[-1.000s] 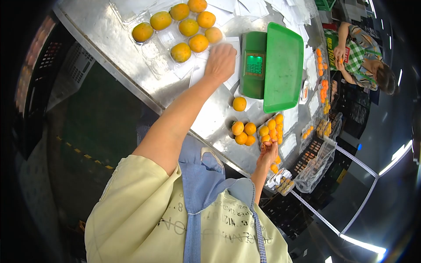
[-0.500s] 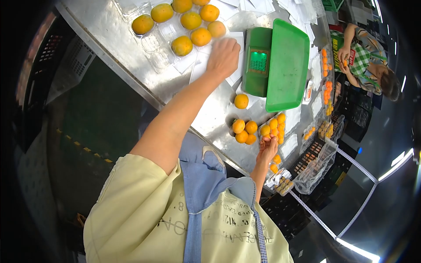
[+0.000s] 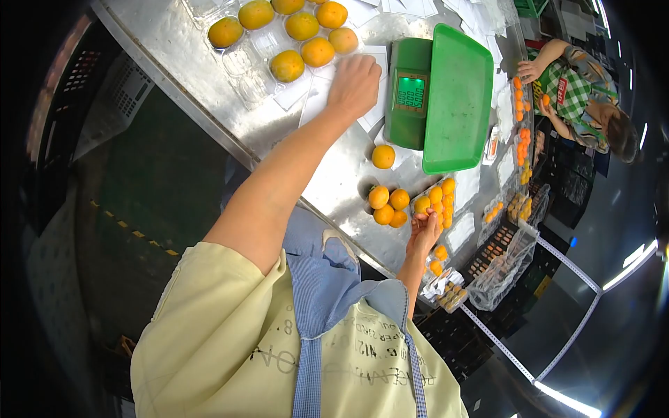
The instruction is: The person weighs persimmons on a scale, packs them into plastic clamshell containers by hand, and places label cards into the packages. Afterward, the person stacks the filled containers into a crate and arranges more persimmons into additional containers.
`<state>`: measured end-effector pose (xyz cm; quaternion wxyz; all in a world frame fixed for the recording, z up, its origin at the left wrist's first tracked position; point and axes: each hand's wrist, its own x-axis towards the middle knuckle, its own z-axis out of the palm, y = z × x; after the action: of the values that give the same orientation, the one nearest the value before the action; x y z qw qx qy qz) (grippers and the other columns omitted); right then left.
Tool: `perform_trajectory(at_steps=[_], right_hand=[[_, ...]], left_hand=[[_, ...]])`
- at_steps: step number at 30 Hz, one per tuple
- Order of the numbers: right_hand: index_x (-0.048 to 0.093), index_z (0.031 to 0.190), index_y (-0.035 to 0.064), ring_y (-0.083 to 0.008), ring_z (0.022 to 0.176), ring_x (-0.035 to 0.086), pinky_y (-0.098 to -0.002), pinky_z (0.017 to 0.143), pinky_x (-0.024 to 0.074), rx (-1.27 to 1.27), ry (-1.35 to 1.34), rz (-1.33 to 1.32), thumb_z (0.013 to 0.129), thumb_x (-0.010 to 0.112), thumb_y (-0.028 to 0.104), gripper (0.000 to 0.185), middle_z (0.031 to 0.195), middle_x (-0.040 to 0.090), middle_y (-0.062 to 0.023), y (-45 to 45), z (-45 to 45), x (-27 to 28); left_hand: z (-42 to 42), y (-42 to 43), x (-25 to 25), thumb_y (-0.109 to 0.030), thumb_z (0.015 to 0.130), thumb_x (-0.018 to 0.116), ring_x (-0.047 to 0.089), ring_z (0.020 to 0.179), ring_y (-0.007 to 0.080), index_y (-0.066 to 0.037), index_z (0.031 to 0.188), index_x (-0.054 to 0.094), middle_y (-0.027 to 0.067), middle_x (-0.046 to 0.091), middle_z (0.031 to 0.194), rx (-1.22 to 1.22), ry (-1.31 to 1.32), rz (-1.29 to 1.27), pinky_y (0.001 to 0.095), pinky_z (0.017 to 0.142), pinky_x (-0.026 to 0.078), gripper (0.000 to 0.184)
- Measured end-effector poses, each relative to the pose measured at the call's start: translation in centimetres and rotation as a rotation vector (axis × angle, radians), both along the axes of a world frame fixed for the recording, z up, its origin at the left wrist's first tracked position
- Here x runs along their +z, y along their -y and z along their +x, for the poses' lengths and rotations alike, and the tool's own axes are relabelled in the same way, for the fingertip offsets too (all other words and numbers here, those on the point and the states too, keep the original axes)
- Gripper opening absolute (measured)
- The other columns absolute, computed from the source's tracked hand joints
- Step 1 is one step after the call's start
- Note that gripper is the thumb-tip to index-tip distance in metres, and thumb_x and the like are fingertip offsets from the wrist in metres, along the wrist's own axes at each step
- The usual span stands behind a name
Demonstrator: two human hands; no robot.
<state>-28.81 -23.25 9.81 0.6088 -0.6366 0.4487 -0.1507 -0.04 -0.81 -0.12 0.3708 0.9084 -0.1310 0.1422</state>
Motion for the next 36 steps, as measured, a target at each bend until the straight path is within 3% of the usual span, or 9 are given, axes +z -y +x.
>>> perform_trajectory(at_steps=[19, 27, 36], right_hand=[[0.059, 0.101, 0.0067, -0.0118, 0.07, 0.06, -0.024, 0.063, 0.0461, 0.031, -0.017, 0.035, 0.098, 0.051, 0.029, 0.023, 0.074, 0.063, -0.004, 1.3, 0.7, -1.2], [0.059, 0.099, 0.0059, -0.0104, 0.067, 0.058, -0.0222, 0.061, 0.0452, 0.041, 0.014, 0.059, 0.098, 0.05, 0.029, 0.025, 0.074, 0.063, -0.0033, 2.0, 1.4, -1.6], [0.059, 0.098, 0.0033, -0.0103, 0.066, 0.056, -0.0228, 0.061, 0.0437, 0.06, 0.085, -0.052, 0.1, 0.047, 0.028, 0.027, 0.072, 0.061, -0.0037, 4.7, 2.1, -1.1]], left_hand=[[0.0, 0.0, 0.1, -0.013, 0.085, 0.054, 0.049, 0.097, 0.0213, -0.01, 0.088, 0.059, 0.0037, 0.053, 0.094, 0.008, 0.021, 0.019, 0.0357, 0.088, 0.036, 0.006], [0.1, 0.2, 0.2, -0.011, 0.083, 0.05, 0.05, 0.096, 0.0257, -0.008, 0.086, 0.06, 0.0082, 0.054, 0.092, -0.016, 0.042, 0.061, 0.0402, 0.086, 0.037, 0.011], [-0.2, 1.3, 2.0, -0.009, 0.08, 0.056, 0.045, 0.112, 0.0359, -0.001, 0.106, 0.053, 0.0185, 0.051, 0.116, -0.012, 0.021, 0.189, 0.0457, 0.098, 0.034, 0.028]])
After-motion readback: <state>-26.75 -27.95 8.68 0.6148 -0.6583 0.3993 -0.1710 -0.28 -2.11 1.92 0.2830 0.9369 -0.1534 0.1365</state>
